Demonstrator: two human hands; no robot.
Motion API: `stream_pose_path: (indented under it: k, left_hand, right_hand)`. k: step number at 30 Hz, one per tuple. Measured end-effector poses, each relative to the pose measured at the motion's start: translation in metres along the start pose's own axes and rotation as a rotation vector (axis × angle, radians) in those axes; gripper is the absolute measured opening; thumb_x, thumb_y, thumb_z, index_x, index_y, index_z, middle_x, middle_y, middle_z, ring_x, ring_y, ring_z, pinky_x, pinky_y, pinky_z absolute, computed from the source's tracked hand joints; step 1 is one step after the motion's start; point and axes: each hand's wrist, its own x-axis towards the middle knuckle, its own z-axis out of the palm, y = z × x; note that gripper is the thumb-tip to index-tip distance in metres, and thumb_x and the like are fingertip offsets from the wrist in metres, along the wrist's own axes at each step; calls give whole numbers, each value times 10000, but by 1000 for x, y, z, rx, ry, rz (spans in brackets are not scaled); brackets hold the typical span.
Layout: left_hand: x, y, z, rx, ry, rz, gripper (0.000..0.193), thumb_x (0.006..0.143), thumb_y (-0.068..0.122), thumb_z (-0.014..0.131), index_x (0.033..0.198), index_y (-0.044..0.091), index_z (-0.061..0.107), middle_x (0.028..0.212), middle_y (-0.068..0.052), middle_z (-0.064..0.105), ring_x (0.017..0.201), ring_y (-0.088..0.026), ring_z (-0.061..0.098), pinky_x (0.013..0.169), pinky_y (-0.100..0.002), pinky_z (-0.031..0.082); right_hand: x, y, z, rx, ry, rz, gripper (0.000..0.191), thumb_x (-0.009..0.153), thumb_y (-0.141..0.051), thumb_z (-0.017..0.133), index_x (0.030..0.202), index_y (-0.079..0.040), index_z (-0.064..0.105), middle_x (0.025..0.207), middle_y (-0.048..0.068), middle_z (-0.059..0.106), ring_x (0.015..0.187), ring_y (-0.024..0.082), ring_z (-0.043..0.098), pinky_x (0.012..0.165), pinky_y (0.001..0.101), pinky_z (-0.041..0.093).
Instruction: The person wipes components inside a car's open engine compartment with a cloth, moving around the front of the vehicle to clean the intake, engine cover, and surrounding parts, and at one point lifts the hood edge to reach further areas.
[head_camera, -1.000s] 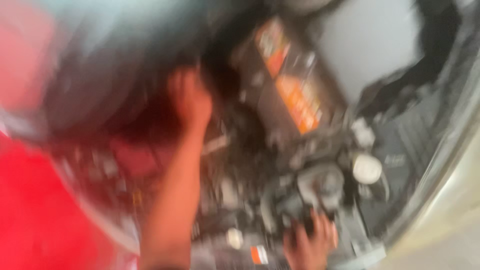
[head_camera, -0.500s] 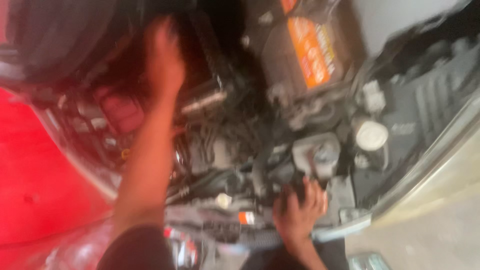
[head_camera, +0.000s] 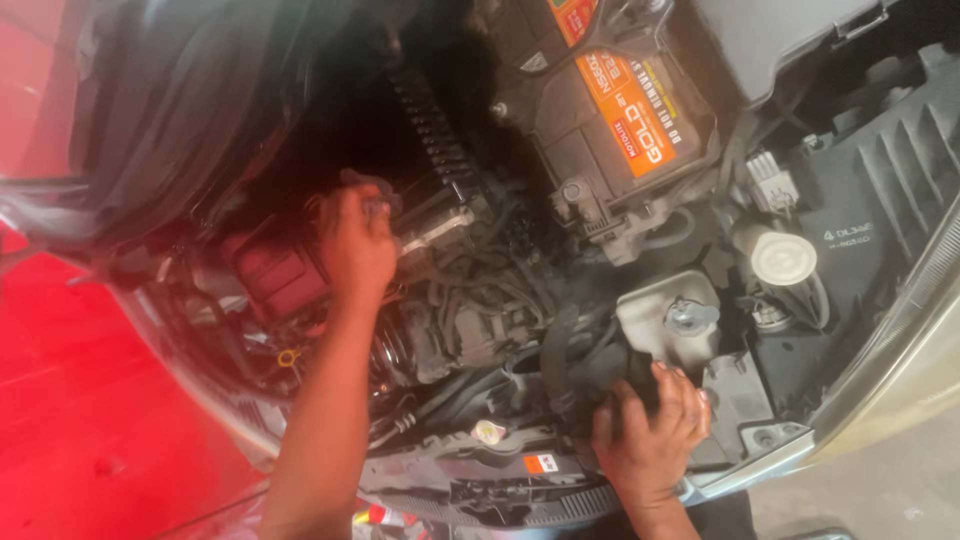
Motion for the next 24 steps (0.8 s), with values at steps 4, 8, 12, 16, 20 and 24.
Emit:
stream_pose_path:
  k: [4,8,12,16,20,24]
  left_hand:
    - [11,-4,3,213,75,224,175,911,121,736,1059,108,643,1088,-104,655,1094,-341,596,993,-516,438]
    - [10,4,8,181,218,281,178,846,107,722,1000,111,632,1062,-95,648,1069,-349,579,969,-522,439]
    - [3,6,-2,15,81,448,231,933,89,718,1140,39,631,1187,-183,590,1151,-409,522,1010,-521,444]
    - [9,-3,-14,-25,-22,454,257,883,23,680,1138,33,648,1151,-190,599,1120,-403,542,974,-502,469]
    - [22,-7,0,39,-6,379,254,870,-15,641,1116,44,625,1114,-184,611,1113,-399,570,983,-492,483]
    - [10,-6,20,81,89,257,245,877,-12,637,1110,47,594,1147,-172,602,1134,-393,563,1020,-504,483]
  right_hand:
    - [5,-5,-5,-44,-24,8,304,786,-219,762,1077,-148,710,1429,168,523,1372,395,476,1189,597,327]
    - [9,-9,-6,-26,24,-15,314,772,-201,762,1073,-133,702,1419,176,527,1363,399,479,1196,595,333]
    - [8,-7,-5,-62,5,-8,317,774,-204,766,1076,-129,705,1423,177,532,1360,408,486,1187,594,337]
    - [6,-6,-3,-66,23,7,300,796,-194,760,1080,-119,698,1425,177,542,1363,407,495,1186,593,344]
    - [8,-8,-4,-45,51,3,282,786,-188,750,1057,-130,696,1412,162,561,1346,398,505,1172,591,351]
    - [8,-7,-6,-58,-17,22,303,790,-197,757,1080,-131,703,1430,166,547,1364,395,502,1188,590,342]
